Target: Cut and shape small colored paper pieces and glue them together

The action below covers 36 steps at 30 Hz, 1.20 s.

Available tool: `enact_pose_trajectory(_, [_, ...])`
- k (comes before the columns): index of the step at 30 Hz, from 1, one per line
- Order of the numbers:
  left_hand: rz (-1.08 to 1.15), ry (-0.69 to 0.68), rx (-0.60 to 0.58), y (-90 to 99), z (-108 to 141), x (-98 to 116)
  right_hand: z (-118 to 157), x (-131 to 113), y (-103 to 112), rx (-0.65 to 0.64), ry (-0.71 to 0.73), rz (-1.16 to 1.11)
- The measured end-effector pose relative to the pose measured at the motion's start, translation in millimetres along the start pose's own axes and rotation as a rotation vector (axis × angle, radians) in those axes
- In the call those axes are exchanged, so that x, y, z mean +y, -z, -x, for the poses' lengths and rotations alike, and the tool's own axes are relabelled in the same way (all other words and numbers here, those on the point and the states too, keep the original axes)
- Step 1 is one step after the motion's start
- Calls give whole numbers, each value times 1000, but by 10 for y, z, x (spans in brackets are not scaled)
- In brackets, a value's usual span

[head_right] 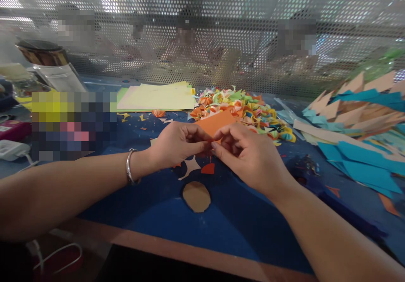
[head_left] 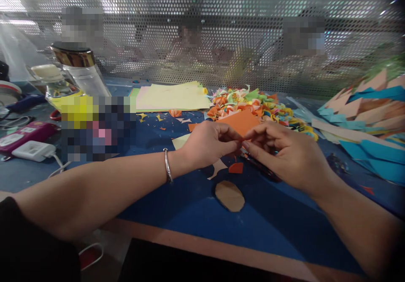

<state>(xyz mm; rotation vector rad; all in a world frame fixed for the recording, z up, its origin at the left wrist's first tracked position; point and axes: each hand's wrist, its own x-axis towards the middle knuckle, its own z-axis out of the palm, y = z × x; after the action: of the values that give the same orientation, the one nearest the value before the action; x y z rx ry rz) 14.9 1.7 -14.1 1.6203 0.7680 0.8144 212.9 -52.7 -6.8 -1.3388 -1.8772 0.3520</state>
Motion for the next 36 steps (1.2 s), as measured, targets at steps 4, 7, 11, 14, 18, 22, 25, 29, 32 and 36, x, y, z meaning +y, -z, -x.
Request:
enact_pose_trajectory(4, [-68,-26,15,4,19,12,-5,-8,-5,-11,12,15])
enact_pose_trajectory(7, [-136,-50,27,5,29,29,-11,-15,-6,-20,13,-4])
enact_pose_trajectory(11, [-166,-76,18,5,23,22,-11,-7,-3,-26,13,-2])
enact_pose_trajectory(14, [-166,-92,13,5,21,10,-9,5,4,-23,6,10])
enact_pose_trajectory(18, [-191,-104,16,7,26,5,-15,-6,13,-37,11,11])
enact_pose_trajectory(22, [-144,-117,-2,9,12,-11,-21,-23,11,-46,6,8])
enact_pose_trajectory(25, [-66,-66,-29,22,-4,-5,-17,-19,8,-58,-15,-9])
enact_pose_trajectory(29, [41,67,-138,61,-11,49,-10,4,14,-73,-51,-54])
enact_pose_trajectory(32, [86,111,-168,83,-17,76,-12,9,24,-74,-57,-59])
enact_pose_trajectory(36, [86,86,-196,90,-27,63,-30,-53,43,-67,-58,-83])
